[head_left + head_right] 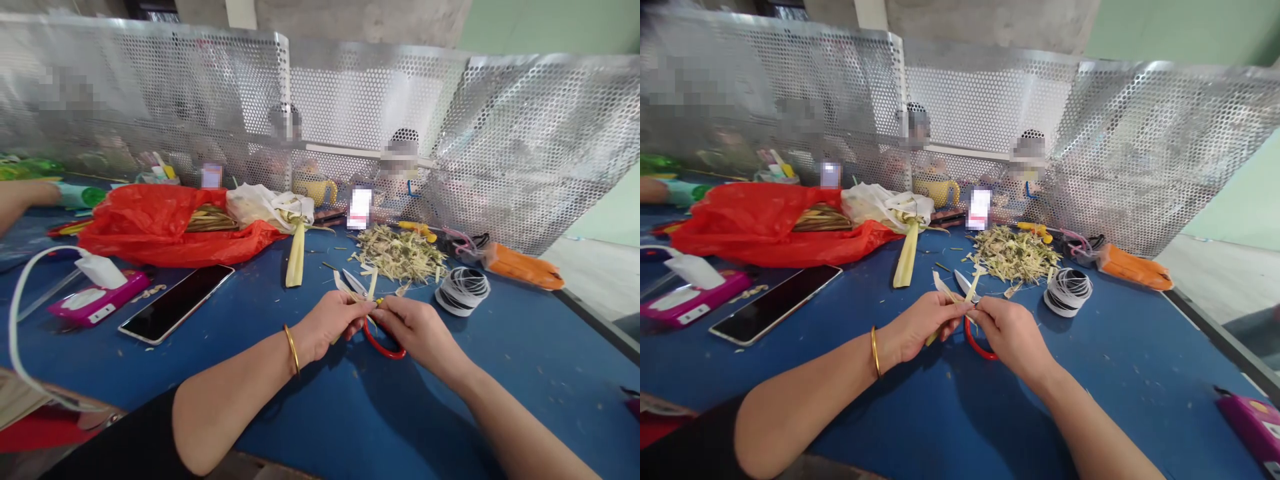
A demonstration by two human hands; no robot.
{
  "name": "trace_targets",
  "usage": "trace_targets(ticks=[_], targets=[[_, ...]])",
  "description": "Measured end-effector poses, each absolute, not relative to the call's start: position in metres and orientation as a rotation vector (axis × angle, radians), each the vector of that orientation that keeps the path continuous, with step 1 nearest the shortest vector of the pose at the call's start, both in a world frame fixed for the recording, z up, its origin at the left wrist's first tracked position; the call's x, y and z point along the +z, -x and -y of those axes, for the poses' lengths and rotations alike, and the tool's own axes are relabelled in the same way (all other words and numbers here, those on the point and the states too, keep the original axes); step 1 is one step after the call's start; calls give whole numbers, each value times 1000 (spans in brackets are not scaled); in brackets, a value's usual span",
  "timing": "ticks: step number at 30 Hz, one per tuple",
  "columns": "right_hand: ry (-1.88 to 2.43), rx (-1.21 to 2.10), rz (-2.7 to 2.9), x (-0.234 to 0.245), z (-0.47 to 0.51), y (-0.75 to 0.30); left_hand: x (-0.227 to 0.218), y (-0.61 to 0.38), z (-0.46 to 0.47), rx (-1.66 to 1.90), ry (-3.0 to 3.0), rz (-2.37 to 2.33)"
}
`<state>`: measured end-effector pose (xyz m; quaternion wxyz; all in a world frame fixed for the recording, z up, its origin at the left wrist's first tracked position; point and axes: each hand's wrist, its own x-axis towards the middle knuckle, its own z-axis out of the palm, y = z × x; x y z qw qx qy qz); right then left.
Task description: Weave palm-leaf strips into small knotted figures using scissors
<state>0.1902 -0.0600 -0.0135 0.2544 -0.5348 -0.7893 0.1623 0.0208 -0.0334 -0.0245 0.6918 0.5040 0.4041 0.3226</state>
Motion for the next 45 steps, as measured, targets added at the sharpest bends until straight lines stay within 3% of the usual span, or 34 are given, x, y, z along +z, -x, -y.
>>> trace_targets(ticks=[10,19,26,41,45], targets=[[1426,404,2103,-5,64,-189,-27,-18,26,716,-1097,-832],[1273,-394,2162,-7,66,-188,-23,-12,21,737,-762,-737],[909,-555,2574,-16,71,-175,-23,-17,26,775,-837,-713],[824,-289,2441,-29,77,-164,-32,-22,30,784,-872,-711],[1057,-17,2143,-13,74,-174,-31,-20,26,779,-855,-732]])
